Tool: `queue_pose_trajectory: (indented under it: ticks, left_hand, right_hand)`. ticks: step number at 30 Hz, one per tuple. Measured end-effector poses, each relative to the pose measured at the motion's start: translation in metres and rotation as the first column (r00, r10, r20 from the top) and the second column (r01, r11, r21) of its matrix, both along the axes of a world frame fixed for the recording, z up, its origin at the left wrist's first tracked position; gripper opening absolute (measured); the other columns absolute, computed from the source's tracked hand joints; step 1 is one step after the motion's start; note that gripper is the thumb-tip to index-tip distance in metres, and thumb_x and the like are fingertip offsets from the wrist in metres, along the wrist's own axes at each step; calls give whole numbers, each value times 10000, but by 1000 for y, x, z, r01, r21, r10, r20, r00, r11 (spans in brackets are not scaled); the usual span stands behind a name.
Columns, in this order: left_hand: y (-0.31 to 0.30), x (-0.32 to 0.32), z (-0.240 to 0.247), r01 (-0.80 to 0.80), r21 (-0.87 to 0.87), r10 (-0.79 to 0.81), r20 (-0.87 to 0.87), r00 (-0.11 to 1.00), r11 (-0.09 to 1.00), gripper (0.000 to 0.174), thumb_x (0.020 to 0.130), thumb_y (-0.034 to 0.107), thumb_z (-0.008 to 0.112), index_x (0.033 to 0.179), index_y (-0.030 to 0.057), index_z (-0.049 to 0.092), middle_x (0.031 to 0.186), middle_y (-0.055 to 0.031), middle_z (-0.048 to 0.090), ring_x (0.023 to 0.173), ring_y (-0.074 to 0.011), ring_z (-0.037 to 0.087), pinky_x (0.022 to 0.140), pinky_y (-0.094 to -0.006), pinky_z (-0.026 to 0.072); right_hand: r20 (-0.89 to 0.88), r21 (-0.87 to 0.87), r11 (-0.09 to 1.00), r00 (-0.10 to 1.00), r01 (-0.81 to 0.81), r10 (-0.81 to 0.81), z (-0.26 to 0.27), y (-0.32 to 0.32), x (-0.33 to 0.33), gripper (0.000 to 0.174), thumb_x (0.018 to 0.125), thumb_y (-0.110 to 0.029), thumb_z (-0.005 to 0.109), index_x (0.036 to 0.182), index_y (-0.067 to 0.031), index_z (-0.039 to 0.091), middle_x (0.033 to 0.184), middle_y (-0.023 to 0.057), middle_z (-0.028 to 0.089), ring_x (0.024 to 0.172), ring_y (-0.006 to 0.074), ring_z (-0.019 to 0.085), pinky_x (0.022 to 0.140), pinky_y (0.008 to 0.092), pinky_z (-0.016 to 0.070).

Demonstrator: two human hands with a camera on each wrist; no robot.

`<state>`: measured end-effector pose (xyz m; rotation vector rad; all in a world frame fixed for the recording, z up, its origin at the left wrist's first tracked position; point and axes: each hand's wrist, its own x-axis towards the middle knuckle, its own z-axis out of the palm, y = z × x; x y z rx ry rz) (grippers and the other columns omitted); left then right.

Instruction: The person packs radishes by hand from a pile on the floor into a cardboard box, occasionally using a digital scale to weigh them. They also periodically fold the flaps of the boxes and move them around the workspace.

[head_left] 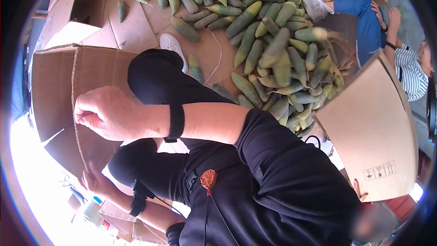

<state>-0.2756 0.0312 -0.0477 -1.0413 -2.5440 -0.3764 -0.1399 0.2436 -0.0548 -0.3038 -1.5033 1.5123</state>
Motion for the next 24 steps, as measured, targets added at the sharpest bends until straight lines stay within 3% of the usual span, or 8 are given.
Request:
queue_pose_trajectory:
  ticks: [9,14,19,24]
  left_hand:
    - [0,1,0,-33,-27,34,12,999,999,241,831,234,614,825,-2,662,761,-102,656,724,-212,589,1022,-390,282]
    - [-1,-2,1,14,-21,-14,11,1000,1000,247,833,223,594,791,-15,644,722,-88,643,694,-199,579,1016,-388,292]
    - [5,2,-1,34,36,-34,1,999,999,259,835,234,590,766,-11,635,704,-84,638,662,-202,579,1010,-384,287]
    - [2,0,-3,1,45,-1,18,1000,999,264,833,247,587,771,-3,646,719,-93,644,674,-223,581,984,-387,306]
  right_hand:
    - [89,53,994,991,91,-95,-16,32,24,66,790,-74,567,757,-36,610,717,122,629,688,289,623,632,357,494]
    - [278,-61,985,950,163,-140,-56,68,75,80,802,-103,580,821,-42,628,718,127,634,649,219,632,595,305,485]
    - [627,134,917,684,377,-373,-144,115,160,138,806,-166,577,854,-52,639,743,113,642,678,230,630,622,306,479]
    - [892,-8,863,393,506,-222,-263,115,264,187,780,-217,584,828,-48,650,777,135,646,738,270,629,667,345,475]
